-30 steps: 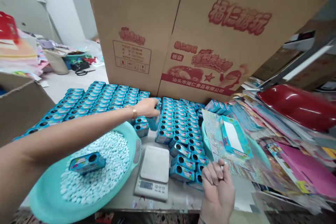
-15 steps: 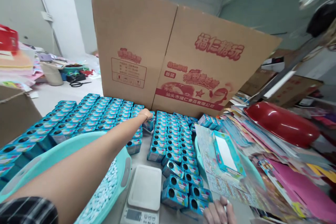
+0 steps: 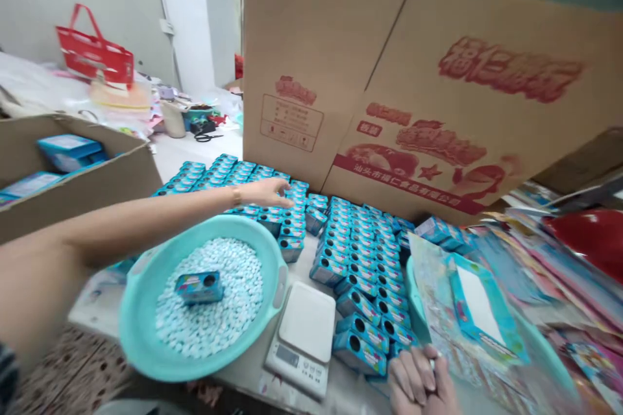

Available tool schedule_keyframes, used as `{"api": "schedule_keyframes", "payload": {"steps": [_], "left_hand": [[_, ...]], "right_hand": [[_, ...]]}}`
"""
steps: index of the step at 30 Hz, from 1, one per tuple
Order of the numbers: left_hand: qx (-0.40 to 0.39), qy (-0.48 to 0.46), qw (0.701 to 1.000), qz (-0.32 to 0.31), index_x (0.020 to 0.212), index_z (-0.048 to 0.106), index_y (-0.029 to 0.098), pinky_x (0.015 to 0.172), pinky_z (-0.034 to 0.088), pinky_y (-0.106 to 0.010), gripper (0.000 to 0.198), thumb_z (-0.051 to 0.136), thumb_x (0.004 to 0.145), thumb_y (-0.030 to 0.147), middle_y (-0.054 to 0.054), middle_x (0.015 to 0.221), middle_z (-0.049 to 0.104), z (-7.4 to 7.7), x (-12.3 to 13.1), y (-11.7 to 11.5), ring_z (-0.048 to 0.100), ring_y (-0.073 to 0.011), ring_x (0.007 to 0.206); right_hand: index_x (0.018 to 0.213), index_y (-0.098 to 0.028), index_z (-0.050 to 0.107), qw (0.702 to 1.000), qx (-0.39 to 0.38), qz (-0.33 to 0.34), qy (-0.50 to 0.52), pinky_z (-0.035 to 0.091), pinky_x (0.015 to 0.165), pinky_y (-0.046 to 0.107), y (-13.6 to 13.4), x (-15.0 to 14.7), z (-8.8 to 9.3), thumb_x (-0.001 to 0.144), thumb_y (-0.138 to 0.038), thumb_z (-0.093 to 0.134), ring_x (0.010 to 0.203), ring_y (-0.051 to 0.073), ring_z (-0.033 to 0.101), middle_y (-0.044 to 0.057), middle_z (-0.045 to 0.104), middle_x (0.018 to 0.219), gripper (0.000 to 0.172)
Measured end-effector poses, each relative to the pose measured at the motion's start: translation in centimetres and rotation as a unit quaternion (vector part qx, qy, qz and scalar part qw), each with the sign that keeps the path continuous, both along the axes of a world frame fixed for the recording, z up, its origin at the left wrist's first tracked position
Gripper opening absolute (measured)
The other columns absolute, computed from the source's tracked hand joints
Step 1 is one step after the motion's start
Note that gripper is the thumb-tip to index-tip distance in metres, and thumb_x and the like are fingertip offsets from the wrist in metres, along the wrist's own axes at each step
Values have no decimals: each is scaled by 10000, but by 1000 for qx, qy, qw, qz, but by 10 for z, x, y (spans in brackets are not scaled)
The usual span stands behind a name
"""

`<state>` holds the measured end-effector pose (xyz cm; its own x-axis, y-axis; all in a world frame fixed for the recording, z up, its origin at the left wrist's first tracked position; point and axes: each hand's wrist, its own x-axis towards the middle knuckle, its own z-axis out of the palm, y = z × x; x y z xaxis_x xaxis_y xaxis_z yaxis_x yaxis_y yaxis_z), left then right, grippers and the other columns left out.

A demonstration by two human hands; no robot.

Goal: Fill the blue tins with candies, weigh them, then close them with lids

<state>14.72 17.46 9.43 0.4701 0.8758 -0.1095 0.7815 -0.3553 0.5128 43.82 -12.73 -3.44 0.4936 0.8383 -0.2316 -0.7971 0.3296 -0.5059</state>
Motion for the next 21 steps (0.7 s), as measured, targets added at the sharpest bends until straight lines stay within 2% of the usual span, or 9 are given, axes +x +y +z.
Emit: {"api": "schedule_keyframes", "payload": {"steps": [2,4,6,7,10,12,14,18,21], "left_hand": [[14,59,992,-113,1291,554,204,861,481,-291,705,676,707,580,-97,1192,669,-5,-54,-41,634,-246,1034],[0,131,978,-160,1284,555,220,901,476,-354,761,747,629,558,-114,1217,659,-24,-97,-86,626,-291,1067],[9,160,975,-153,1296,541,197,930,465,-410,801,792,595,493,-155,1259,629,-51,-126,-124,597,-342,1128],[13,155,977,-143,1314,524,191,921,469,-416,744,762,657,445,-160,1255,630,-65,-134,-138,602,-341,1122],[35,121,986,-110,1283,545,194,874,485,-406,481,595,825,335,-143,1198,661,-90,-143,-156,630,-319,1076],[67,103,988,-96,1232,577,197,858,485,-397,405,547,852,334,-127,1170,675,-82,-136,-152,640,-313,1049],[113,77,985,-101,1234,574,211,870,478,-386,415,546,847,357,-106,1178,671,-57,-119,-144,637,-300,1049],[182,13,968,-172,1262,547,245,899,465,-376,433,546,844,359,-72,1212,653,-11,-52,-133,619,-275,1079],[174,3,952,-252,1201,570,225,819,487,-370,389,551,838,361,-81,1105,690,-16,15,-138,657,-276,978]], "right_hand": [[863,-192,532,1000,0,2,19,328,356,152,12,-18,6,865,-246,643,380,40,333,-108,393,546,123],[836,-186,517,999,-1,21,35,322,360,148,28,-38,11,854,-213,643,383,36,338,-110,388,542,130],[814,-181,506,997,0,57,43,310,360,147,44,-58,15,851,-195,639,380,34,330,-114,373,531,138],[812,-179,506,996,1,78,47,304,358,147,51,-67,18,856,-189,629,378,34,325,-114,370,528,132],[838,-175,516,992,15,112,50,283,351,152,62,-85,26,890,-187,579,372,36,307,-113,369,525,82],[848,-175,521,994,23,102,40,278,350,156,59,-86,32,912,-196,546,371,39,308,-109,372,524,72],[847,-176,522,996,30,77,27,277,350,159,50,-81,35,925,-205,525,372,42,311,-107,371,520,83],[852,-170,527,998,38,45,25,281,354,152,31,-67,37,922,-207,516,372,36,315,-105,379,527,80],[854,-160,531,998,38,40,35,269,352,150,25,-58,33,903,-198,529,367,29,311,-107,377,531,62]]}}
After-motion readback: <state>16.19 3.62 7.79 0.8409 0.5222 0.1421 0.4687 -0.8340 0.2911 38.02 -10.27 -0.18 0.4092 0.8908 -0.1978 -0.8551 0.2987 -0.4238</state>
